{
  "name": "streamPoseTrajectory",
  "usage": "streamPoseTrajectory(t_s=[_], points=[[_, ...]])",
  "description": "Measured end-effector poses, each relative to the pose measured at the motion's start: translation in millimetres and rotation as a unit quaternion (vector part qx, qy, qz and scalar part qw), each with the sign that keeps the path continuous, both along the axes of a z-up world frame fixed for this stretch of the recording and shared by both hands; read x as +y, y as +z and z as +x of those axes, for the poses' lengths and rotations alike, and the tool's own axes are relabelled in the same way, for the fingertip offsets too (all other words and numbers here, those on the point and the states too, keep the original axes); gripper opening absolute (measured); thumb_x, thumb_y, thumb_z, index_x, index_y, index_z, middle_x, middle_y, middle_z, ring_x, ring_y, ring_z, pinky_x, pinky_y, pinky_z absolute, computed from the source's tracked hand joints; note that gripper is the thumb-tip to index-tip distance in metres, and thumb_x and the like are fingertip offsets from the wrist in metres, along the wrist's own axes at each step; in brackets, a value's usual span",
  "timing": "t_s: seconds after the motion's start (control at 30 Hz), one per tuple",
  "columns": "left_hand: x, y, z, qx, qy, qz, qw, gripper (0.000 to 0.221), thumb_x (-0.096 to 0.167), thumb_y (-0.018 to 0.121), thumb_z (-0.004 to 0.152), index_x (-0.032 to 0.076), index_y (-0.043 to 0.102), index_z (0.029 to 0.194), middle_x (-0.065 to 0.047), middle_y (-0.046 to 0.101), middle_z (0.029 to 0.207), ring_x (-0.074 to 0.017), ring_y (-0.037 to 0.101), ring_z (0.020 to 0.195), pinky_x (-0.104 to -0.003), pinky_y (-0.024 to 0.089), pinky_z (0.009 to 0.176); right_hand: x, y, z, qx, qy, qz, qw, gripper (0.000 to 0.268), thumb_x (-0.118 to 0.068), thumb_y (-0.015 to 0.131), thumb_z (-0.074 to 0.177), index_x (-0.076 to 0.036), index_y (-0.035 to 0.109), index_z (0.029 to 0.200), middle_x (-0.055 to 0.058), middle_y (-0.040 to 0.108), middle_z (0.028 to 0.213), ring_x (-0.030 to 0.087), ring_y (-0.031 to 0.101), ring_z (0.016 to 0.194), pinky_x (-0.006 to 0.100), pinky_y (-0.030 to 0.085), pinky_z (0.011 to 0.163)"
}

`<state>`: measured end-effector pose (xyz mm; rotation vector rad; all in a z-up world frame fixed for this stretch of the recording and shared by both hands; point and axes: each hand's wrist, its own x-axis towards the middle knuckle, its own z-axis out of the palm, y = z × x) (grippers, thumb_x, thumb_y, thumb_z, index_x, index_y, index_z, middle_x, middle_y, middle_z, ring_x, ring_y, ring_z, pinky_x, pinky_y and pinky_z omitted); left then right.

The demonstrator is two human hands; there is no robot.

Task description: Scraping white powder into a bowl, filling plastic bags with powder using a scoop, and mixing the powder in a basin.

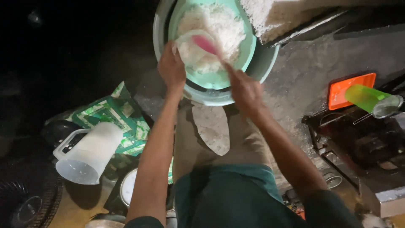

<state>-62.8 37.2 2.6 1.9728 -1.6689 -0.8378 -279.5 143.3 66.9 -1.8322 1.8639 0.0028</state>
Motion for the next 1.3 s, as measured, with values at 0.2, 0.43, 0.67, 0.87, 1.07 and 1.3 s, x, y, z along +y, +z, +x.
streamPoseTrajectory(t_s=[0.2,0.43,0.67,0.87,1.07,1.3], points=[[1,-26,34,-0.081,0.012,-0.076,0.994,0.038,0.038,0.035,0.105,0.021,0.060,0.129,-0.011,0.075,0.094,-0.0357,0.068,0.079,-0.049,0.049,0.063,26,-91,-81,0.141,-0.026,-0.210,0.967,0.041,-0.032,0.030,0.117,-0.015,0.057,0.144,-0.012,0.042,0.061,0.005,0.027,0.045,0.023,0.026,0.035],[2,-62,53,-0.107,-0.002,-0.173,0.979,0.032,0.020,0.052,0.105,0.017,0.054,0.136,-0.002,0.077,0.097,-0.0216,0.074,0.079,-0.037,0.057,0.058,-40,-155,-77,0.111,-0.176,0.166,0.964,0.038,-0.031,0.035,0.109,-0.016,0.069,0.120,0.018,0.074,0.103,0.039,0.071,0.088,0.050,0.054,0.069],[10,-88,57,-0.067,-0.001,-0.245,0.967,0.043,0.002,0.060,0.101,0.016,0.054,0.141,0.000,0.075,0.096,-0.0160,0.070,0.079,-0.032,0.056,0.066,-52,-225,-38,-0.063,-0.063,-0.103,0.991,0.031,-0.032,0.047,0.110,-0.031,0.078,0.115,-0.011,0.077,0.084,0.003,0.040,0.038,0.022,0.024,0.028],[-3,-53,54,-0.106,-0.043,-0.232,0.966,0.033,0.032,0.044,0.106,0.017,0.067,0.124,0.004,0.067,0.081,-0.0125,0.065,0.064,-0.027,0.053,0.062,-54,-225,-27,-0.110,-0.113,-0.141,0.977,0.017,-0.023,0.065,0.102,-0.027,0.078,0.112,-0.006,0.078,0.086,0.010,0.048,0.051,0.028,0.036,0.040],[21,-21,1,-0.015,-0.047,-0.274,0.960,0.016,0.024,0.063,0.101,0.016,0.073,0.109,0.000,0.072,0.078,-0.0184,0.068,0.066,-0.031,0.055,0.065,-44,-172,-45,-0.187,-0.227,-0.104,0.950,0.016,-0.035,0.076,0.095,-0.026,0.077,0.108,0.002,0.077,0.093,0.031,0.072,0.087,0.042,0.055,0.072],[32,1,-51,0.043,-0.096,-0.162,0.981,0.020,0.030,0.059,0.103,0.018,0.073,0.110,-0.002,0.074,0.078,-0.0226,0.070,0.065,-0.037,0.057,0.066,-43,-68,-64,-0.226,-0.209,-0.124,0.943,0.017,-0.023,0.073,0.102,-0.009,0.077,0.111,0.015,0.076,0.098,0.036,0.074,0.092,0.042,0.058,0.073]])
